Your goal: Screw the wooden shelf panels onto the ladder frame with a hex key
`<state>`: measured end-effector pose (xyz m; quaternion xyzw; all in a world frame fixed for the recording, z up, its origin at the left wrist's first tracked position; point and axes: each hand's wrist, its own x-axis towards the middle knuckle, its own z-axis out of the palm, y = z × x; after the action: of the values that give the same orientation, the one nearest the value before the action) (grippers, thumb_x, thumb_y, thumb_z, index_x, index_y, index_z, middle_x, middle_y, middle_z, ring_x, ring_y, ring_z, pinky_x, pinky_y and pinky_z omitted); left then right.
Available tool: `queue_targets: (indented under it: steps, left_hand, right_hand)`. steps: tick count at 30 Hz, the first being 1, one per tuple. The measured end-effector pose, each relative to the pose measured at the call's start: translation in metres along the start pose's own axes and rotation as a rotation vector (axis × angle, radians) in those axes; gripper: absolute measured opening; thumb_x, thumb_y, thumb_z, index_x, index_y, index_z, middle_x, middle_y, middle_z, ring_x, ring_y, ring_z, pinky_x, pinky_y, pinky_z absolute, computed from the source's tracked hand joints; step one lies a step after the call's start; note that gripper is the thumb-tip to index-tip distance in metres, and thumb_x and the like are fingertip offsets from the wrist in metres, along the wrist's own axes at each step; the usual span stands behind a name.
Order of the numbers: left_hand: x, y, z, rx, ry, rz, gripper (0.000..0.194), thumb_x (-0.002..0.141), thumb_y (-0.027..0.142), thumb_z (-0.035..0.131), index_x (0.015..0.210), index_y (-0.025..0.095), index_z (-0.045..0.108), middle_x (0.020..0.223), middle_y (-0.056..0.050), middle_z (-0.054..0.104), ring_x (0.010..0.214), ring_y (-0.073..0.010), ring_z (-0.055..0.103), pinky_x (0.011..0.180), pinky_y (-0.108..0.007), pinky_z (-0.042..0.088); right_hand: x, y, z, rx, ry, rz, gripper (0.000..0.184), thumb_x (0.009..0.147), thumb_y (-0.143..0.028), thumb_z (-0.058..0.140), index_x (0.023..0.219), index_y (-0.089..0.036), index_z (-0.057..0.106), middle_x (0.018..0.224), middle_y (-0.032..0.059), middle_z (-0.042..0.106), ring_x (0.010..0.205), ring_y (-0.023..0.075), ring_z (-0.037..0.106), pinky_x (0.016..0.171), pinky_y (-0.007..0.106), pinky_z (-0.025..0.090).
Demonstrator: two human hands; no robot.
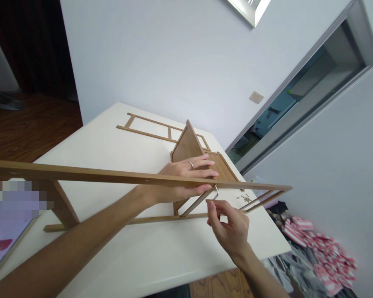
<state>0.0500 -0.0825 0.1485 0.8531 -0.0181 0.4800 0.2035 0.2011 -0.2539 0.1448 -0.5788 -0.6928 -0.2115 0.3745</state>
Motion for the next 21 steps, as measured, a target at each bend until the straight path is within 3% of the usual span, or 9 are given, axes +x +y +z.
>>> queue_targets:
  steps: [21]
  left_hand:
    - [0.0007, -0.0004, -0.0004, -0.020, 0.000, 0.003, 0.030, 0.103, 0.035, 0.063, 0.130, 0.025, 0.075, 0.150, -0.005, 0.067, 0.147, -0.0245, 0.058, 0.117, -0.035, 0.057]
  right_hand:
    - [-0.0016, -0.0016, 0.0046, 0.020, -0.004, 0.048, 0.019, 0.102, -0.017, 0.062, 0.083, -0.022, 0.061, 0.049, -0.0098, 0.062, 0.038, 0.0064, 0.058, 0.045, 0.017, 0.044]
